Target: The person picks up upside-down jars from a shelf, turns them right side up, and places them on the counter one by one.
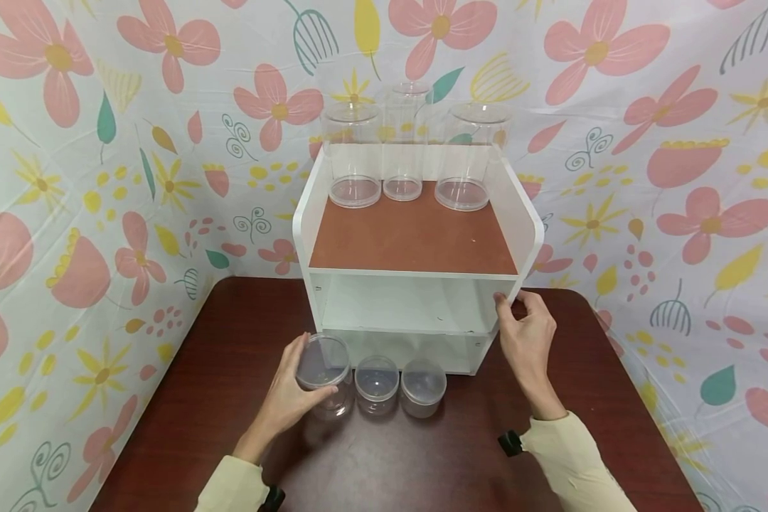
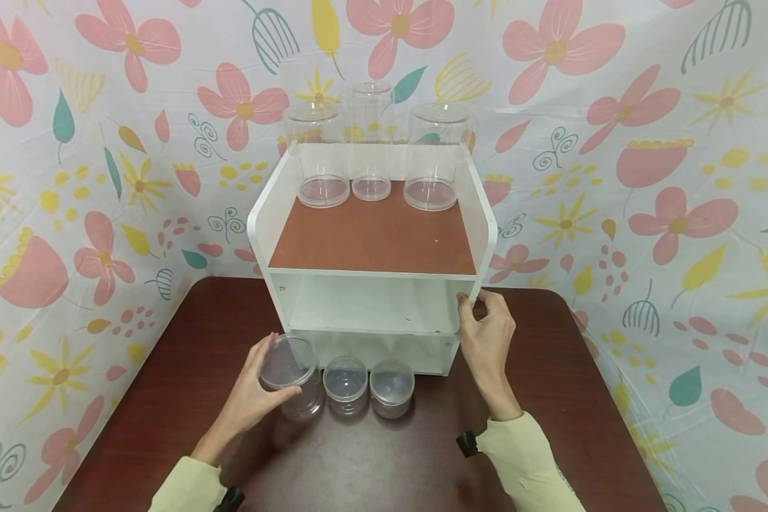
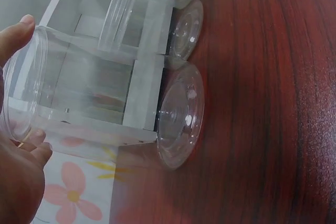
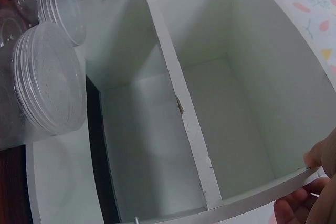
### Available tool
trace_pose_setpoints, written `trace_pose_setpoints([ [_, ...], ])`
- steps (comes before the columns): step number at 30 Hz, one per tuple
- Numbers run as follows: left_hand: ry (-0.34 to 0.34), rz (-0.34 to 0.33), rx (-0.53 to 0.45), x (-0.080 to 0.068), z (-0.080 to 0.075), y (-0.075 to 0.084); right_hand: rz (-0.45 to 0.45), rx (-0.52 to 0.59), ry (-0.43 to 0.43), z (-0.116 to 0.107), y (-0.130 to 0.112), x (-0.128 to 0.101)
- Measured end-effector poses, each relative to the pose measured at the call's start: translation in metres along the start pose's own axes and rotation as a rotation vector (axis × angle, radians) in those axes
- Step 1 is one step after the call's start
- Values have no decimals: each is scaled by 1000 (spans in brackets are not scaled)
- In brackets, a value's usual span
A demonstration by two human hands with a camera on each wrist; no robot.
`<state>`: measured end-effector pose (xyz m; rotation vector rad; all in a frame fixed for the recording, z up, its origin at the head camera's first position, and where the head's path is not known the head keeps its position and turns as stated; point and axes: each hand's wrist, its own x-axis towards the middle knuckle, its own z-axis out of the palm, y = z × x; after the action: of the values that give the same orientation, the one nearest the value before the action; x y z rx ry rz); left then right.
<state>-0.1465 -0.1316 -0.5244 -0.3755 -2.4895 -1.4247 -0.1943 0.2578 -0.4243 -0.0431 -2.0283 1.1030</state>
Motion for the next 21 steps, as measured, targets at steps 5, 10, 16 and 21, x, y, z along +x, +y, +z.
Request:
trace_pose_setpoints([
  [5, -21, -14, -14, -1, 0, 1, 4, 0, 0, 0, 0, 0],
  [10, -30, -33, -45, -1, -1, 1, 0, 3, -2, 0, -1, 0],
  [16, 88, 59, -67, 0, -3, 6, -2, 1, 1, 0, 0, 0],
  [21, 175, 161, -90, 5, -8, 22, 0, 0, -4, 0, 0, 0],
])
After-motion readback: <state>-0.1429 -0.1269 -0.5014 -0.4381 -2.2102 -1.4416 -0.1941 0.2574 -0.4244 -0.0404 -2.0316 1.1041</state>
